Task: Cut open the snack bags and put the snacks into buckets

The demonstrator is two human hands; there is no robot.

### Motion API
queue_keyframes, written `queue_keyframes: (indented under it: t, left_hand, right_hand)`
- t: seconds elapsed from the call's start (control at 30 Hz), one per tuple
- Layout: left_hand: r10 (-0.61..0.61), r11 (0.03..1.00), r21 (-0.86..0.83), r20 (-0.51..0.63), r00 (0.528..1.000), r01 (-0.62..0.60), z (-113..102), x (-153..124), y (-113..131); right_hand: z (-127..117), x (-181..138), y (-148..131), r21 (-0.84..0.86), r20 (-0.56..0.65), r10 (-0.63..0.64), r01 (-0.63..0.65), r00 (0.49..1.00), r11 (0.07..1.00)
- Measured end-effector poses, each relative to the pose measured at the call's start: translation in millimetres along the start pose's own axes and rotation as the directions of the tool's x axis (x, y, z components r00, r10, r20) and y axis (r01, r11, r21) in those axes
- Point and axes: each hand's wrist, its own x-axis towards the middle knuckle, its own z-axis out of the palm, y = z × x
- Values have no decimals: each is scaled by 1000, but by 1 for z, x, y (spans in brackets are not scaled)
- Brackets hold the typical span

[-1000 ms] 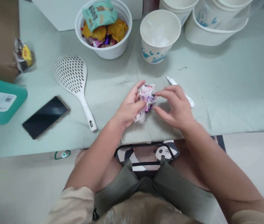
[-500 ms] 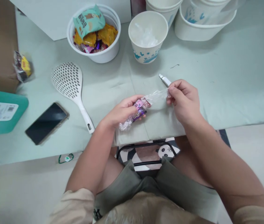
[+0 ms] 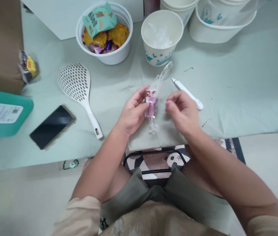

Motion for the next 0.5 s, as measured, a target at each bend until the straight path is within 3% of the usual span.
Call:
queue_keyframes:
  t: [0.07, 0.23, 0.5]
  left_hand:
    - [53, 998, 32, 31, 998, -54, 1, 0, -6]
    - [89, 995, 45, 37, 995, -91, 0, 0, -10]
    - [17, 1000, -4, -107, 994, -17, -3, 4, 4]
  right_hand:
    - [8, -5, -6, -5, 91, 34, -34, 995, 999]
    - [15, -4, -6, -10, 65, 98, -97, 993, 995]
    - [9, 2, 0, 101, 69, 144, -151, 987, 983]
